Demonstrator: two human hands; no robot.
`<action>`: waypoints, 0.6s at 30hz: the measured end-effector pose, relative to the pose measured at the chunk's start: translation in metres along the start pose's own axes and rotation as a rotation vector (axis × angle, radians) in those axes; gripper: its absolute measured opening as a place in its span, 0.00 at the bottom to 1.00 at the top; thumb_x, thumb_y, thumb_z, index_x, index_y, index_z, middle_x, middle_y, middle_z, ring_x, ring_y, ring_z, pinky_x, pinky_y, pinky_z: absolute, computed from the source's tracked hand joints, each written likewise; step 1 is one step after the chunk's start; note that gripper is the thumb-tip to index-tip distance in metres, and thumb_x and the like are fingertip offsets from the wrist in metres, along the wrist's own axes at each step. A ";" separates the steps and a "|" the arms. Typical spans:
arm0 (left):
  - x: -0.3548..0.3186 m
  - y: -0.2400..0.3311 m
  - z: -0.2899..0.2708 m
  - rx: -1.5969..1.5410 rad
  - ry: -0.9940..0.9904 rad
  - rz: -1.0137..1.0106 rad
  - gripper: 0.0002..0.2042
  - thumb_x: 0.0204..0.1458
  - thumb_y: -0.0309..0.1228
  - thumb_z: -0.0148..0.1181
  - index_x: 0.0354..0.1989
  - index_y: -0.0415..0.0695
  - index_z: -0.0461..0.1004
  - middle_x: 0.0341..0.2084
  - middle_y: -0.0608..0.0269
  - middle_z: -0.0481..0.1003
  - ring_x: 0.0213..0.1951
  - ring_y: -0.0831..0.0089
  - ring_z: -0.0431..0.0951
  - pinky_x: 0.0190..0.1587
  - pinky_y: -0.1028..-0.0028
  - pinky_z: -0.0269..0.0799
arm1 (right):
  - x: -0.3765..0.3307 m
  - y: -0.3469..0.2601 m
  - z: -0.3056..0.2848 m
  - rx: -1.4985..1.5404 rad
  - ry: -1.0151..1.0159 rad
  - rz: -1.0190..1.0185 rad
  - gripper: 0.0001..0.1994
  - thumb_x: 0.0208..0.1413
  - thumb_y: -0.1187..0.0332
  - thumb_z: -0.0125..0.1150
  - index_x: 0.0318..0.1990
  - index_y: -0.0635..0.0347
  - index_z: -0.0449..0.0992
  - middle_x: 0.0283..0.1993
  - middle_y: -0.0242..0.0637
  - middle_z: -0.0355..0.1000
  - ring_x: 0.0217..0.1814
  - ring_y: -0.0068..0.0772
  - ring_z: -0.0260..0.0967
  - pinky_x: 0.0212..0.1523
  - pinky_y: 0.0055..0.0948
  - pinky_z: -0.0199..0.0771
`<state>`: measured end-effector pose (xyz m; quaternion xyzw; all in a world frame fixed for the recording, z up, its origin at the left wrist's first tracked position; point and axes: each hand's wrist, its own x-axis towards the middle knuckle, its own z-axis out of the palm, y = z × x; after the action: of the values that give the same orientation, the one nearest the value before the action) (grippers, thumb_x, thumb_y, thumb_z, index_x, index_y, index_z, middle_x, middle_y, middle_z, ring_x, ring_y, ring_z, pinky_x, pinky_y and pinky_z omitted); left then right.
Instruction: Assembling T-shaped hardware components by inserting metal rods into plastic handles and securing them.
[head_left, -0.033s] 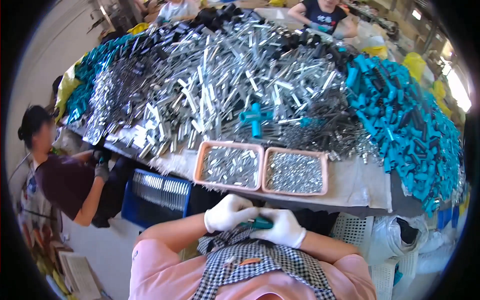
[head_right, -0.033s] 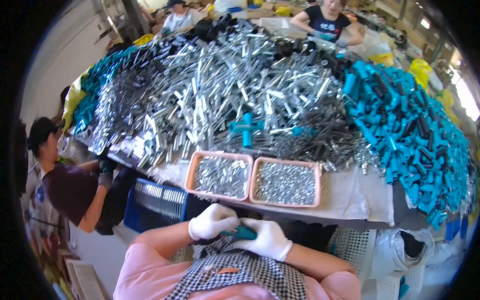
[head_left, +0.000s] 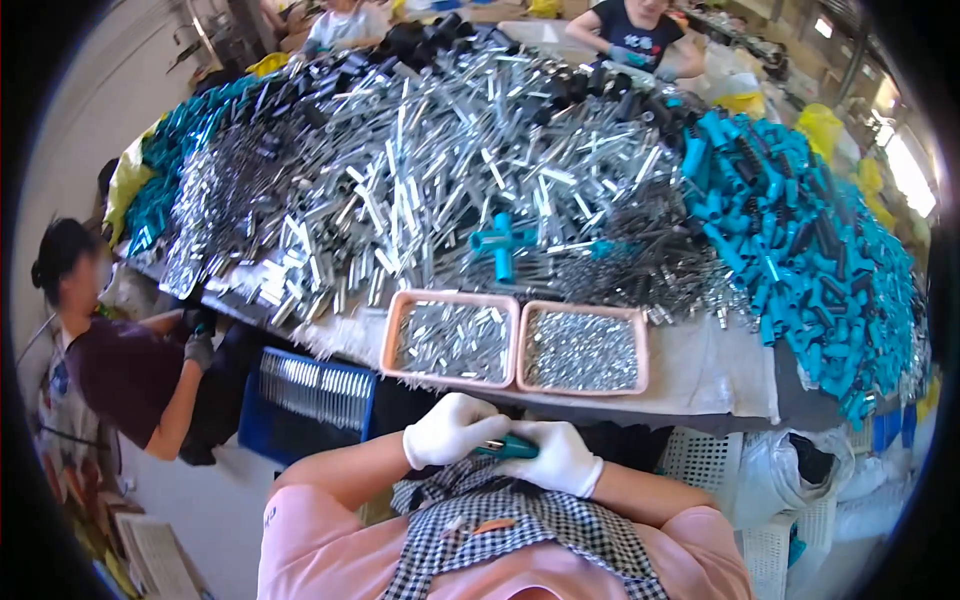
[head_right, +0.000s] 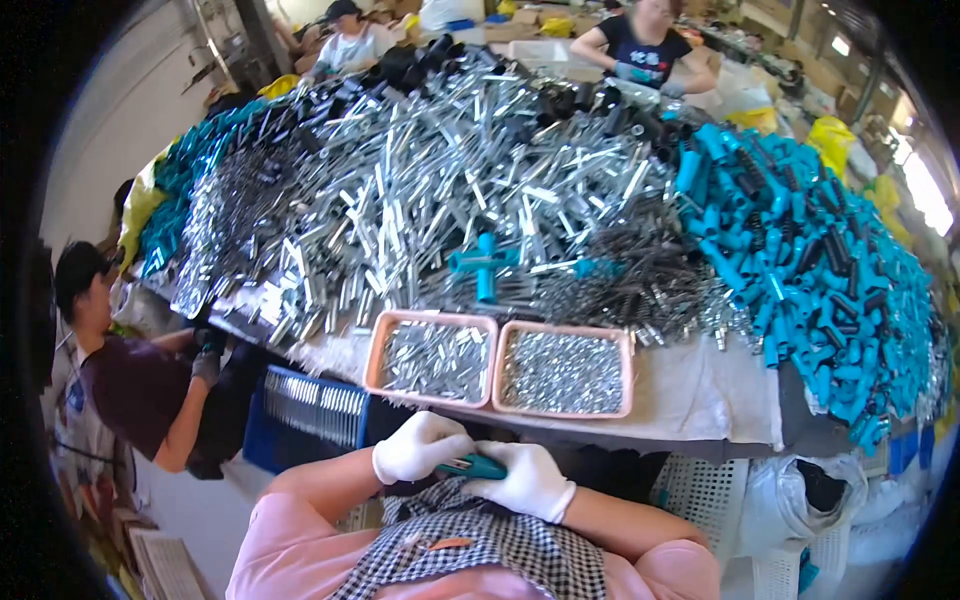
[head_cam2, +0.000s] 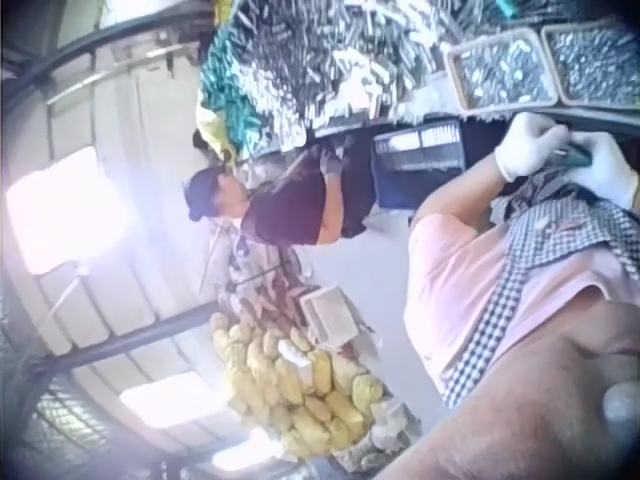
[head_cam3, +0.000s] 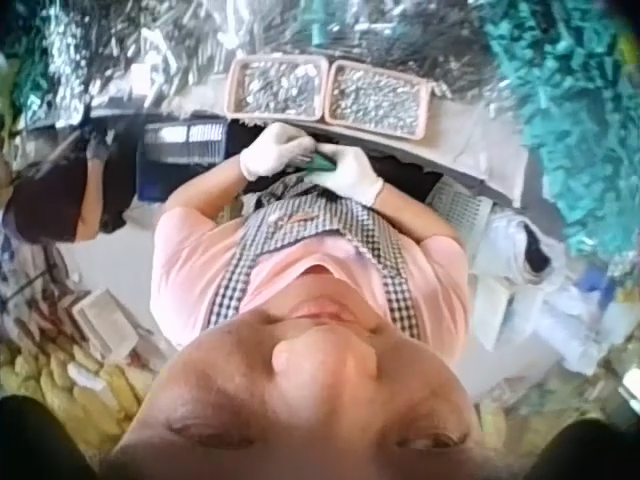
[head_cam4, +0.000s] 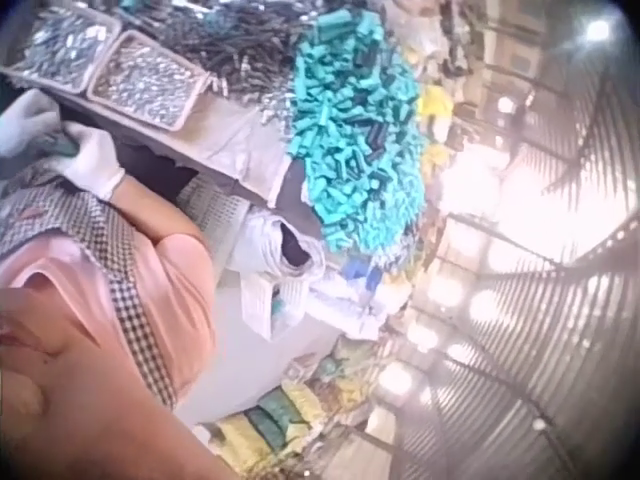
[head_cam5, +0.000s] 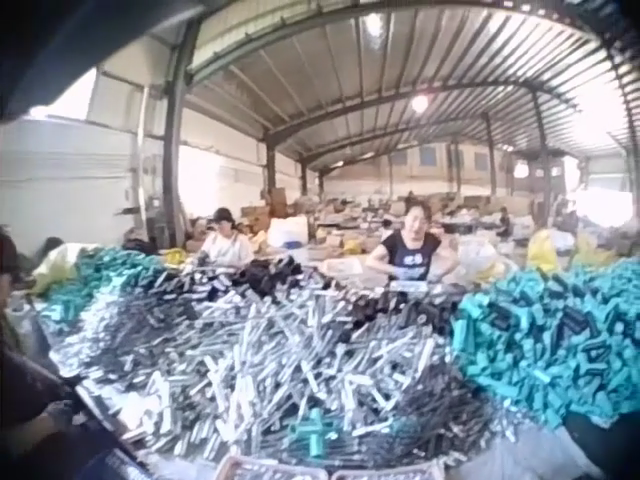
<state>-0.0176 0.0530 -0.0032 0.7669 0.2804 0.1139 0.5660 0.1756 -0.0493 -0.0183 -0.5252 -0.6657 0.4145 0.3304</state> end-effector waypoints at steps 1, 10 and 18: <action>0.001 0.009 -0.005 -0.106 -0.013 -0.238 0.15 0.59 0.35 0.54 0.30 0.35 0.80 0.19 0.63 0.75 0.21 0.76 0.74 0.25 0.73 0.69 | 0.002 0.003 0.004 0.013 0.036 -0.018 0.24 0.44 0.56 0.74 0.47 0.58 0.79 0.36 0.48 0.78 0.37 0.49 0.78 0.41 0.37 0.77; 0.062 -0.039 -0.079 0.973 0.460 -0.166 0.10 0.44 0.33 0.60 0.24 0.37 0.77 0.26 0.44 0.78 0.37 0.47 0.79 0.47 0.57 0.74 | 0.015 0.021 -0.020 -0.088 0.122 0.048 0.19 0.47 0.55 0.71 0.42 0.57 0.81 0.31 0.47 0.77 0.33 0.50 0.77 0.37 0.39 0.75; 0.066 -0.077 -0.070 1.278 0.339 -0.034 0.06 0.43 0.25 0.56 0.27 0.40 0.79 0.23 0.48 0.78 0.31 0.54 0.82 0.37 0.61 0.76 | -0.007 0.019 -0.026 -0.230 0.211 -0.026 0.23 0.45 0.54 0.71 0.47 0.56 0.80 0.37 0.49 0.78 0.38 0.52 0.77 0.42 0.40 0.76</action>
<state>-0.0214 0.1612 -0.0613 0.9187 0.3900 0.0354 -0.0506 0.2085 -0.0487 -0.0238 -0.5916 -0.6772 0.2737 0.3414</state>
